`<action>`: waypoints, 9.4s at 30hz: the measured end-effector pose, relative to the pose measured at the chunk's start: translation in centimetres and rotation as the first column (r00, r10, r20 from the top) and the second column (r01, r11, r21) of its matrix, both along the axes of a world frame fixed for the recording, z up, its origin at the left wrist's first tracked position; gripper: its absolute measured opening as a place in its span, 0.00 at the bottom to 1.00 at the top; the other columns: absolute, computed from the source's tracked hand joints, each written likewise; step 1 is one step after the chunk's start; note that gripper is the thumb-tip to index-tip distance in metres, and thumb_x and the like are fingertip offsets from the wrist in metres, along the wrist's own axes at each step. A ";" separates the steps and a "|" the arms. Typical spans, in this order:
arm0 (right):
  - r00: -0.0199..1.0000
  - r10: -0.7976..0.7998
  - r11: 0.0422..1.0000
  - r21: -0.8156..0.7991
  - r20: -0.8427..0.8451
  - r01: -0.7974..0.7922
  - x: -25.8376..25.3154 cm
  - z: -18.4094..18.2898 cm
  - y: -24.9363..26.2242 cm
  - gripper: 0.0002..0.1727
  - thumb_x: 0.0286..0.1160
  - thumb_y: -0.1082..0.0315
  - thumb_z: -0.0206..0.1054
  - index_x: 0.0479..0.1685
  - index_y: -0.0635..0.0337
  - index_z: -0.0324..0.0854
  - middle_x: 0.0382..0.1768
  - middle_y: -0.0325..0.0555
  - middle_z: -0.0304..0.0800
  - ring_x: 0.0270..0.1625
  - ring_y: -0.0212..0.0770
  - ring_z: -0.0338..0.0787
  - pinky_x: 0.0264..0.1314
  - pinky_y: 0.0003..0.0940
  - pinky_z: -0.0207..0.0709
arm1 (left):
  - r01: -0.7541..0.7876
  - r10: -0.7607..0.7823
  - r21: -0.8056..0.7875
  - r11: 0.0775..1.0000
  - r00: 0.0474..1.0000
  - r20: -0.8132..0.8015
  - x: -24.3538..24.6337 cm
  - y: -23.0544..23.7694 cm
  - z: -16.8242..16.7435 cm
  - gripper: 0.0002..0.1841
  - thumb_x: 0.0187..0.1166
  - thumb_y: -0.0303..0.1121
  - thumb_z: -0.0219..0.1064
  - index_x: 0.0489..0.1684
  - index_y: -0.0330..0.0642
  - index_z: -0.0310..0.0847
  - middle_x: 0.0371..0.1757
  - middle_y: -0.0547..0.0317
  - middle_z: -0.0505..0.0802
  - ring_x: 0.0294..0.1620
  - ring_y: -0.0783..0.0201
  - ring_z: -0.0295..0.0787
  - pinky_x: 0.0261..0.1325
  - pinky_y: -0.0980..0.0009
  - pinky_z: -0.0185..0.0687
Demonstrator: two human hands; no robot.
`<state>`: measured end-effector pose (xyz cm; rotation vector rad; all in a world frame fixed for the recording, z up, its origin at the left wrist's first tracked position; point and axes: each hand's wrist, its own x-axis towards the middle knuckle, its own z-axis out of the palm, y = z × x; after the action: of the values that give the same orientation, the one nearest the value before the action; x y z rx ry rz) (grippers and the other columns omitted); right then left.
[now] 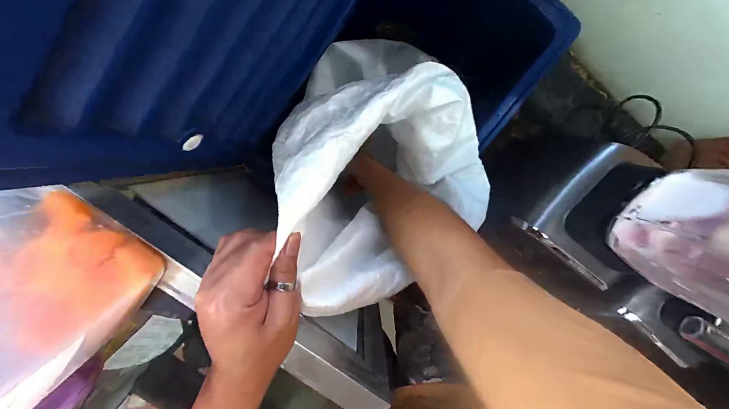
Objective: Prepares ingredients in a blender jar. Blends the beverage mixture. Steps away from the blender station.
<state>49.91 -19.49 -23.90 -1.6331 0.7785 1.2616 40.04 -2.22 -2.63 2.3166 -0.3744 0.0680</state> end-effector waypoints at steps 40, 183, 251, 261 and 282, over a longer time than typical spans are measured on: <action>0.437 0.649 0.758 -0.483 0.622 -0.439 -2.3 -4.6 -2.5 0.23 0.85 0.55 0.62 0.70 0.59 0.84 0.72 0.63 0.83 0.79 0.62 0.78 0.81 0.61 0.69 | 0.030 -0.032 -0.063 0.998 0.999 -0.040 -0.4 0.6 0.0 0.14 0.87 0.33 0.60 0.33 0.33 0.86 0.32 0.57 0.89 0.40 0.72 0.85 0.46 0.75 0.80; 0.162 -0.955 0.048 0.411 -0.249 0.910 -44.1 27.0 -8.7 0.19 0.79 0.60 0.73 0.58 0.61 0.76 0.30 0.41 0.86 0.28 0.33 0.87 0.33 0.27 0.83 | -0.740 -0.805 -0.578 0.342 0.086 -0.587 -25.2 -10.2 -8.2 0.29 0.54 0.61 0.82 0.46 0.49 0.95 0.46 0.51 0.98 0.45 0.55 0.98 0.46 0.57 0.95; -0.318 -0.866 -0.229 0.261 0.386 0.938 -33.6 7.7 -17.0 0.18 0.94 0.58 0.53 0.57 0.65 0.80 0.37 0.46 0.89 0.32 0.35 0.89 0.35 0.31 0.86 | 0.767 -0.828 0.634 0.104 0.420 -0.372 -7.8 -43.1 18.5 0.28 0.65 0.33 0.82 0.68 0.41 0.84 0.64 0.37 0.89 0.67 0.35 0.84 0.66 0.31 0.73; -0.342 -0.864 -0.250 0.274 0.369 0.929 -33.7 7.6 -17.1 0.17 0.93 0.59 0.54 0.55 0.64 0.80 0.35 0.46 0.89 0.30 0.35 0.89 0.32 0.29 0.85 | 0.752 -0.815 0.652 0.096 0.436 -0.383 -7.9 -43.2 18.4 0.29 0.66 0.34 0.81 0.71 0.43 0.83 0.65 0.37 0.88 0.69 0.35 0.83 0.66 0.30 0.73; -0.317 -0.875 -0.230 0.261 0.366 0.938 -33.6 8.0 -17.1 0.18 0.94 0.58 0.53 0.57 0.64 0.80 0.37 0.45 0.88 0.32 0.35 0.88 0.36 0.30 0.85 | 0.754 -0.812 0.651 0.091 0.434 -0.390 -7.8 -43.2 18.3 0.30 0.66 0.35 0.81 0.73 0.44 0.82 0.66 0.36 0.88 0.69 0.34 0.82 0.66 0.30 0.72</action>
<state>16.26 -36.61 -15.92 -0.6314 1.4265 -0.5017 32.21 -45.41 15.63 2.5022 -2.0466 -0.7132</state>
